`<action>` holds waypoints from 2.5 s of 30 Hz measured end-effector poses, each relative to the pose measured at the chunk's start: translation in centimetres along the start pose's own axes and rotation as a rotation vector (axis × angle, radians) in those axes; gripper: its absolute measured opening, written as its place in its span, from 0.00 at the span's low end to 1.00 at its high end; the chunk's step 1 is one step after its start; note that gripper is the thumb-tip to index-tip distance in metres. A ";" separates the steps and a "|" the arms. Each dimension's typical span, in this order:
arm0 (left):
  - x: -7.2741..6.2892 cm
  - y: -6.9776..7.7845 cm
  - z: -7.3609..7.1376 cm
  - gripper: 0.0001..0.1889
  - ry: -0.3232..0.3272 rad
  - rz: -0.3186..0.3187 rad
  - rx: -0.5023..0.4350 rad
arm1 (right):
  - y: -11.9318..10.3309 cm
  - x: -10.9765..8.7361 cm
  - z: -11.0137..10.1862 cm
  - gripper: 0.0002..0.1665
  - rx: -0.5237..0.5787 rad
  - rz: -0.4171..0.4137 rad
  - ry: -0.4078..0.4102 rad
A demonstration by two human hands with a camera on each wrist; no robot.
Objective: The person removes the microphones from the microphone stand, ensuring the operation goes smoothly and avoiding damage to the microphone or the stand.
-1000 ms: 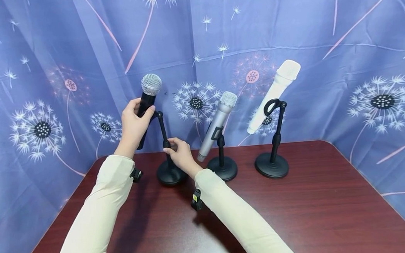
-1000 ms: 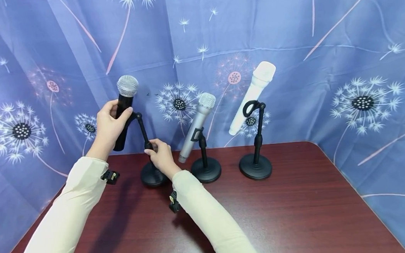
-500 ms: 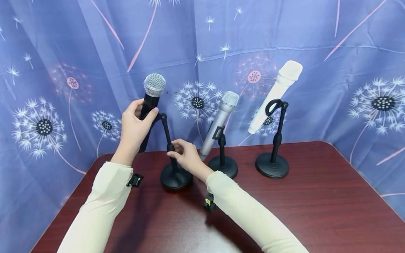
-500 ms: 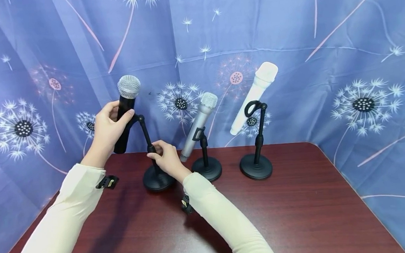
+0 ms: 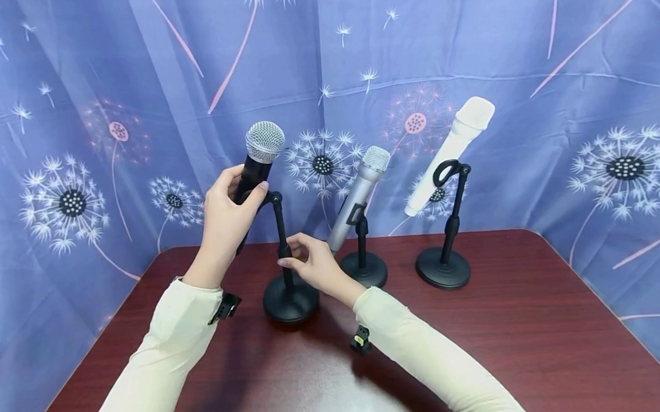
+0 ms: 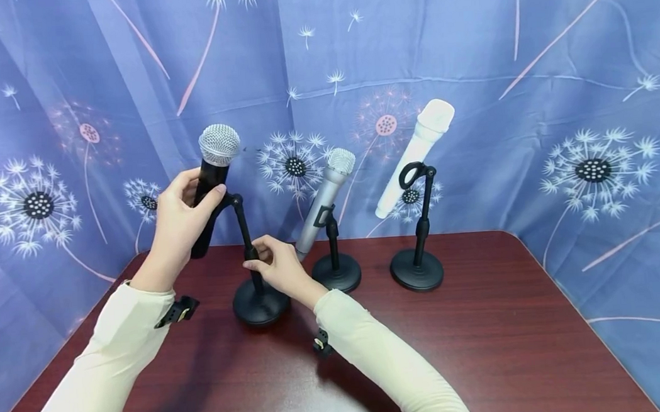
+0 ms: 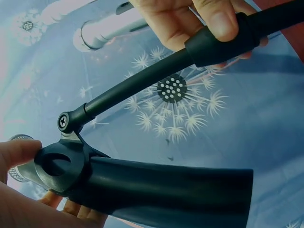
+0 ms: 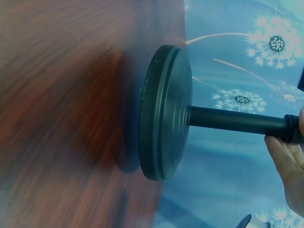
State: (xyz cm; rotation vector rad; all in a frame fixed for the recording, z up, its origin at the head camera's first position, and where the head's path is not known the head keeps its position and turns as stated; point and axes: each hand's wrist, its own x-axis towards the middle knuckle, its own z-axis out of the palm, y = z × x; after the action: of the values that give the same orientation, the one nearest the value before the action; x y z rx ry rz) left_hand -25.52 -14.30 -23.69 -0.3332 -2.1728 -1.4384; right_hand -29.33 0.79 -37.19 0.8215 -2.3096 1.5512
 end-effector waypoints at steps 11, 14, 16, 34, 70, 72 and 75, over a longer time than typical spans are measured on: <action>-1.1 0.9 0.7 0.24 0.018 0.034 0.168 | -0.1 -2.0 -1.3 0.15 -0.009 -0.005 -0.001; -1.4 1.0 1.0 0.23 0.027 0.032 0.188 | -0.1 -2.5 -1.5 0.14 -0.006 -0.004 -0.002; -1.5 1.1 1.2 0.23 0.035 0.037 0.202 | -0.2 -2.7 -1.6 0.14 -0.010 -0.015 0.008; -2.0 1.8 1.8 0.23 0.056 -0.008 0.236 | 0.0 -3.9 -2.4 0.15 0.021 -0.015 0.065; -2.1 2.1 -0.6 0.23 -0.041 -0.111 0.048 | 0.0 -3.8 -3.3 0.12 0.144 0.043 0.073; -2.2 1.8 -0.7 0.24 -0.058 -0.128 0.071 | 0.0 -3.8 -3.4 0.13 0.161 0.053 0.078; -2.3 1.1 -0.8 0.26 -0.079 -0.142 0.102 | 0.0 -3.7 -3.5 0.13 0.157 0.055 0.089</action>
State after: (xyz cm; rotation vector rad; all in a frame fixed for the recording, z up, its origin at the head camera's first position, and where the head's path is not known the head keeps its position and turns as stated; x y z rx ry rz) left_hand -22.81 -14.42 -23.81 -0.2057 -2.3654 -1.4037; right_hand -26.72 5.09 -37.54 0.7137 -2.1871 1.7738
